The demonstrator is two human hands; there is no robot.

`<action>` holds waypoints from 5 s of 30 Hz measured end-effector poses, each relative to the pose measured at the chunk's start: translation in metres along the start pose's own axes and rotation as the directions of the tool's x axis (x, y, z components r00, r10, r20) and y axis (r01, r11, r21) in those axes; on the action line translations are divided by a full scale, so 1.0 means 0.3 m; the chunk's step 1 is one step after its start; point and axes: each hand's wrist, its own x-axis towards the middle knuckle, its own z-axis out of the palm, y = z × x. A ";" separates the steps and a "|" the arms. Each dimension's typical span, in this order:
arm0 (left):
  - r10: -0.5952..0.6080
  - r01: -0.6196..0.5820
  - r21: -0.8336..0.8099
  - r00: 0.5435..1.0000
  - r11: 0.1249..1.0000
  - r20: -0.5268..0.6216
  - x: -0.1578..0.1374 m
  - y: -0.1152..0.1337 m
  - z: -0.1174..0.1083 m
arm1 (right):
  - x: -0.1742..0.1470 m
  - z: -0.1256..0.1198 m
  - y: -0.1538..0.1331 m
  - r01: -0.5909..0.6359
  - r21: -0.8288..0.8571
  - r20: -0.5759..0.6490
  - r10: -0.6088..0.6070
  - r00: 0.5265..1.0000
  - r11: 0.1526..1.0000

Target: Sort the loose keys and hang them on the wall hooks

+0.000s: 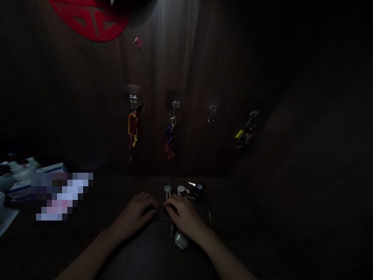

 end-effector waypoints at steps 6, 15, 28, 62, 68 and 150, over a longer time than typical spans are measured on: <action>-0.115 0.104 -0.114 0.989 0.988 -0.094 0.004 0.015 -0.012 | 0.003 -0.002 -0.028 -0.011 0.013 0.010 0.011 1.000 1.000; -0.426 0.332 -0.415 0.891 0.847 -0.156 0.025 0.056 -0.012 | 0.002 0.019 -0.050 -0.065 0.226 -0.038 0.075 0.996 0.972; -0.519 0.373 -0.695 0.855 0.614 0.000 0.023 0.070 0.021 | -0.002 0.060 -0.032 -0.067 0.149 -0.101 0.083 0.991 0.987; -0.354 0.417 -0.677 0.904 0.607 0.239 0.024 0.116 -0.028 | 0.007 0.000 -0.019 0.155 0.126 -0.363 -0.100 0.926 0.980; -0.340 0.391 -0.637 0.917 0.664 0.208 0.023 0.124 -0.024 | 0.005 0.012 -0.029 0.224 0.061 -0.352 -0.189 0.917 0.973; -0.104 0.127 -0.267 0.990 0.955 0.099 0.002 0.002 0.021 | 0.107 -0.614 0.203 -0.159 0.089 -0.960 0.127 0.249 0.983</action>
